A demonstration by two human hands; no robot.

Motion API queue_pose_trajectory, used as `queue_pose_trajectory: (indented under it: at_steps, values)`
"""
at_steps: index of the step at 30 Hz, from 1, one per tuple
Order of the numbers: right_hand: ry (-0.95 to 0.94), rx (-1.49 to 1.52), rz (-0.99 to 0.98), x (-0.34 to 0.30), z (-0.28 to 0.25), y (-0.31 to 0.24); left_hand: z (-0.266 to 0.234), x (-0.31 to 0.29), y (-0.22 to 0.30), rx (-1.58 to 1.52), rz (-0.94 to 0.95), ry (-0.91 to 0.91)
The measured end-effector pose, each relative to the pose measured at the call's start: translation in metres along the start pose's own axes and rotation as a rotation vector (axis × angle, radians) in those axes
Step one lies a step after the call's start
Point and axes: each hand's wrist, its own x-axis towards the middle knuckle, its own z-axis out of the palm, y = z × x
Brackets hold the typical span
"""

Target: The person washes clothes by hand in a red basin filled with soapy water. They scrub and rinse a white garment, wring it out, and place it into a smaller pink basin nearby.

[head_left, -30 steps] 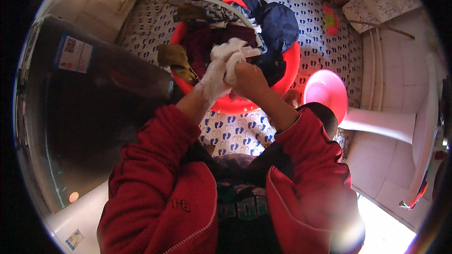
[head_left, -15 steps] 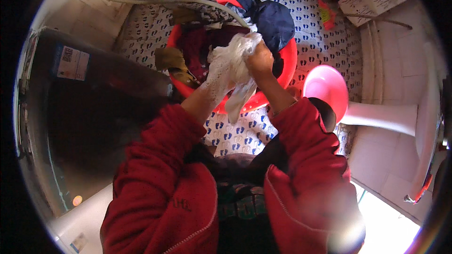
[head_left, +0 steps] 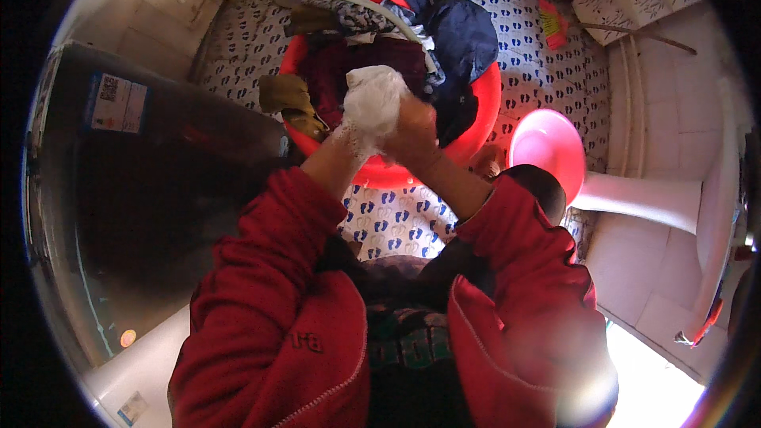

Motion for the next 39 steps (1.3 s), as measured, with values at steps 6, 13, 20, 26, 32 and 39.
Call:
queue_pose_trajectory:
  at_steps: [6,13,20,26,32,39]
  values:
    - [-0.092,1.110,0.739,0.032,-0.046,0.002,0.001,0.001,0.029,-0.982,-0.456,0.005]
    - [-0.417,2.014,0.672,0.026,-0.082,0.014,-0.012,0.010,0.073,-0.972,-0.593,0.131]
    - [-0.472,2.226,0.889,0.035,-0.074,0.002,-0.027,0.008,0.054,0.037,-0.361,-0.381]
    - [-0.136,1.424,0.715,0.023,-0.049,0.013,0.008,-0.007,0.062,0.091,-0.557,-0.314]
    - [0.102,1.156,0.723,0.067,-0.070,-0.004,0.003,-0.017,0.055,-0.650,-0.623,0.043]
    - [0.004,0.823,0.412,0.047,-0.068,-0.018,0.005,-0.003,0.088,-1.429,-1.175,0.200]
